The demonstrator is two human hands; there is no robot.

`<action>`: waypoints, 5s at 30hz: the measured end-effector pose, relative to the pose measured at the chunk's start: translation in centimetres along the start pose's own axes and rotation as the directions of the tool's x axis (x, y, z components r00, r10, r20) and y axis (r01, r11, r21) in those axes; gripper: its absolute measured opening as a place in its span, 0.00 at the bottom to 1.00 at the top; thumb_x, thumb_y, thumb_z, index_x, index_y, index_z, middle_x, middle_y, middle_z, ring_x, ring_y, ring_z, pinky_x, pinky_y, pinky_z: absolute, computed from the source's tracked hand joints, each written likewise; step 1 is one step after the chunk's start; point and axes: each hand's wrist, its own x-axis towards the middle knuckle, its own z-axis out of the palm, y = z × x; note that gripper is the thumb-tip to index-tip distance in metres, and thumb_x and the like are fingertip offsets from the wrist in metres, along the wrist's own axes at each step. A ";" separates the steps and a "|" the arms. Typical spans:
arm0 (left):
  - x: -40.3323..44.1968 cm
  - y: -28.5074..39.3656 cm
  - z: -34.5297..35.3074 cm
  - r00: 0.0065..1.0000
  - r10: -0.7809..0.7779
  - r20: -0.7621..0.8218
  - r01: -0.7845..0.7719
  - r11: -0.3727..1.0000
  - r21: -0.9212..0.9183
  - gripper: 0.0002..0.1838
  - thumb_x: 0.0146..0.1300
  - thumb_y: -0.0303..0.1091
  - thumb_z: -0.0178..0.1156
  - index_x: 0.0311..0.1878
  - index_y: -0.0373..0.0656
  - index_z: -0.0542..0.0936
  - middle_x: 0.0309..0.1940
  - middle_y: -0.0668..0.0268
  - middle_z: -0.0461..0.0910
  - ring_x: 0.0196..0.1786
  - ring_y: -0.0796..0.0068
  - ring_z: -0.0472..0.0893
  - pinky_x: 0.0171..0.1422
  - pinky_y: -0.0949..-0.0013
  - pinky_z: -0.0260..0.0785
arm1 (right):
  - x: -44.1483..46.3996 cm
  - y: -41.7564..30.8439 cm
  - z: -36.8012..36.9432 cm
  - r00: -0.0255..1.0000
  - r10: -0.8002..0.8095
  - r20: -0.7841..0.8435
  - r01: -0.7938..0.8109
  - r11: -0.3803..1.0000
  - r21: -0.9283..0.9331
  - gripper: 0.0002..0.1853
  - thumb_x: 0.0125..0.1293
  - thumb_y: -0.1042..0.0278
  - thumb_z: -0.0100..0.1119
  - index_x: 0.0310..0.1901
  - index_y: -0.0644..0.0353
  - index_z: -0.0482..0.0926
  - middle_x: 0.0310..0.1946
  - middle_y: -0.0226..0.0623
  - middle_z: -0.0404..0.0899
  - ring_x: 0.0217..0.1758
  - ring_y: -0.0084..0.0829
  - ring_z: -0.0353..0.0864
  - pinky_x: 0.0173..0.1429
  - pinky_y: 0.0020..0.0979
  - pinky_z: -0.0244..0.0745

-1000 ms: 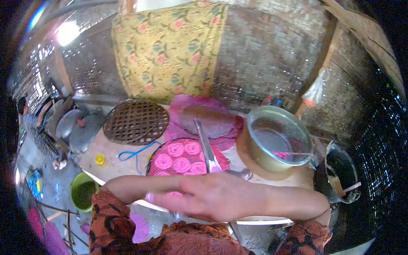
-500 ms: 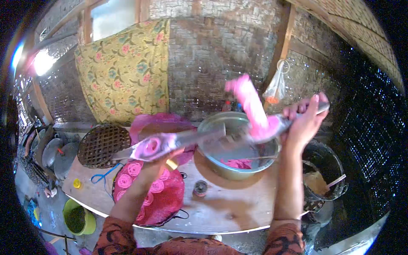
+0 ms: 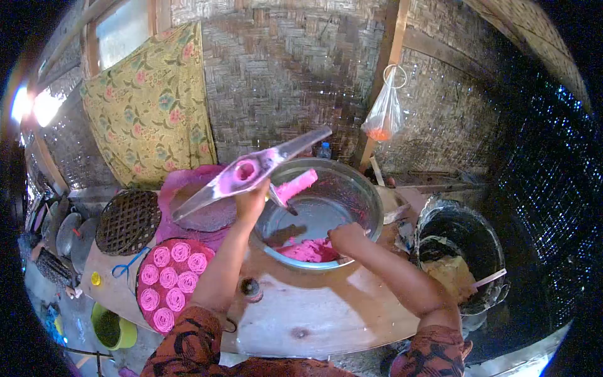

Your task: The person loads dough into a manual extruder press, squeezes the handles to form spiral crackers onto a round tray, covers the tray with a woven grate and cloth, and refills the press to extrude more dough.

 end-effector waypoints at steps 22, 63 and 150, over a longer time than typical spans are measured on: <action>-3.5 -10.6 2.6 0.984 0.073 0.160 -0.124 0.934 0.336 0.16 0.55 0.27 0.62 0.48 0.38 0.75 0.45 0.58 0.76 0.50 0.62 0.74 0.53 0.60 0.66 | 9.6 0.5 1.3 0.866 -0.391 0.312 0.180 0.825 0.536 0.23 0.60 0.58 0.58 0.56 0.56 0.74 0.43 0.51 0.79 0.47 0.47 0.79 0.51 0.43 0.72; 10.9 6.9 -1.4 0.894 0.228 0.385 -0.023 0.883 -0.469 0.10 0.60 0.33 0.57 0.42 0.41 0.75 0.33 0.64 0.76 0.37 0.71 0.77 0.41 0.69 0.69 | -22.2 8.7 -19.9 0.971 -0.131 -0.199 0.235 0.652 0.720 0.16 0.64 0.71 0.56 0.52 0.68 0.76 0.33 0.38 0.82 0.28 0.20 0.76 0.33 0.24 0.73; -3.3 11.7 -49.2 0.785 -0.616 -0.063 0.614 0.761 0.207 0.31 0.55 0.46 0.63 0.60 0.45 0.66 0.54 0.62 0.71 0.55 0.64 0.69 0.55 0.62 0.63 | -9.6 -44.5 -12.0 0.780 -0.379 -0.498 0.528 -0.031 0.849 0.20 0.68 0.68 0.47 0.62 0.60 0.68 0.47 0.35 0.78 0.38 0.22 0.72 0.43 0.26 0.72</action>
